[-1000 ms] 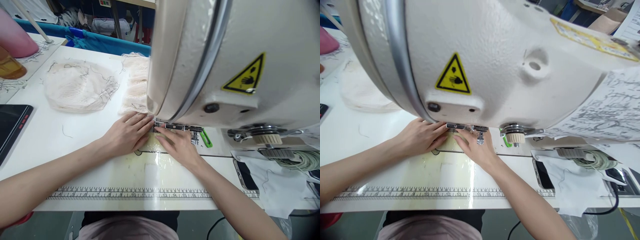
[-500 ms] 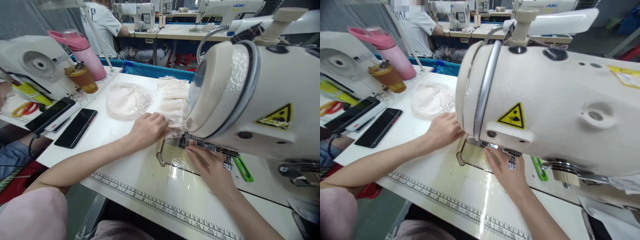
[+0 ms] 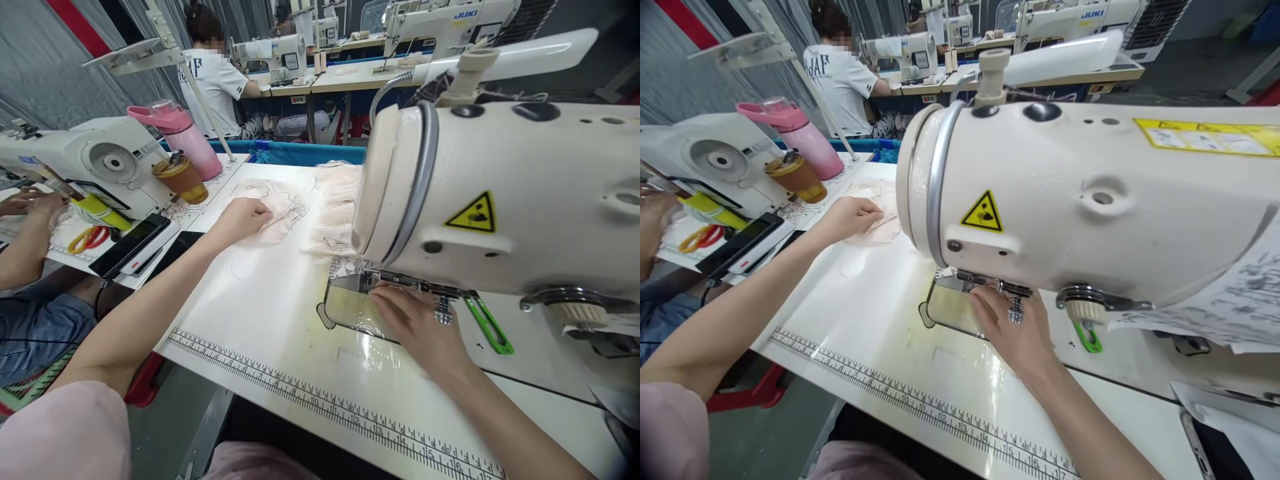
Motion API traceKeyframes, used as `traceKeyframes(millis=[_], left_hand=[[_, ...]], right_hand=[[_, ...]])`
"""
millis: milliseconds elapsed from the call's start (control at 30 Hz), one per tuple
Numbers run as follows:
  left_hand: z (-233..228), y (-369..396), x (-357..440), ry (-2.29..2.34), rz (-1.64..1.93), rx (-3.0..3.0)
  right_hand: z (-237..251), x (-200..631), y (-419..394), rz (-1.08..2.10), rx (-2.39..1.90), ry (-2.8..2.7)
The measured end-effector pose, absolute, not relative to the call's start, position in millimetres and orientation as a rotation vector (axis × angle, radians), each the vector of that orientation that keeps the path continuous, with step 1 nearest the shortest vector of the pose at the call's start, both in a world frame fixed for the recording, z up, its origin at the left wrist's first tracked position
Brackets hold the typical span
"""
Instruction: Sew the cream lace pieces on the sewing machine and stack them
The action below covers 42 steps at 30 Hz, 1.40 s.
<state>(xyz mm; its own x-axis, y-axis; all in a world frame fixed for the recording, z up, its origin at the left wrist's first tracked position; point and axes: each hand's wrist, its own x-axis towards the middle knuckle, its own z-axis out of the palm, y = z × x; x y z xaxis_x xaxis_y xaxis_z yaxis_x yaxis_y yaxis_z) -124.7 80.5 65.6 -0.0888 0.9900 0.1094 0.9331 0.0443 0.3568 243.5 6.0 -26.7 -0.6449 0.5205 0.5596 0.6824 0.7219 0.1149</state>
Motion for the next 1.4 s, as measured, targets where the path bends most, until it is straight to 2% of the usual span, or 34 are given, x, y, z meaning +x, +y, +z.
traceKeyframes(millis=[333, 600, 800, 1033, 1400], left_hand=[[86, 88, -155, 2.122, 1.101, 1.615], [86, 81, -142, 1.901, 0.892, 1.502], [83, 84, -143, 1.779, 0.876, 1.402], [82, 83, -158, 1.645, 0.930, 1.321], [71, 79, -143, 1.731, 0.869, 1.399]], right_hand=[[1, 225, 2, -0.859, -0.865, -2.285], [-1, 226, 4, -0.910, -0.868, -2.292], [-1, 227, 5, -0.583, -0.997, -2.334], [-7, 228, 4, -0.433, -1.036, -2.366], [-12, 227, 4, -0.568, -1.053, -2.355]])
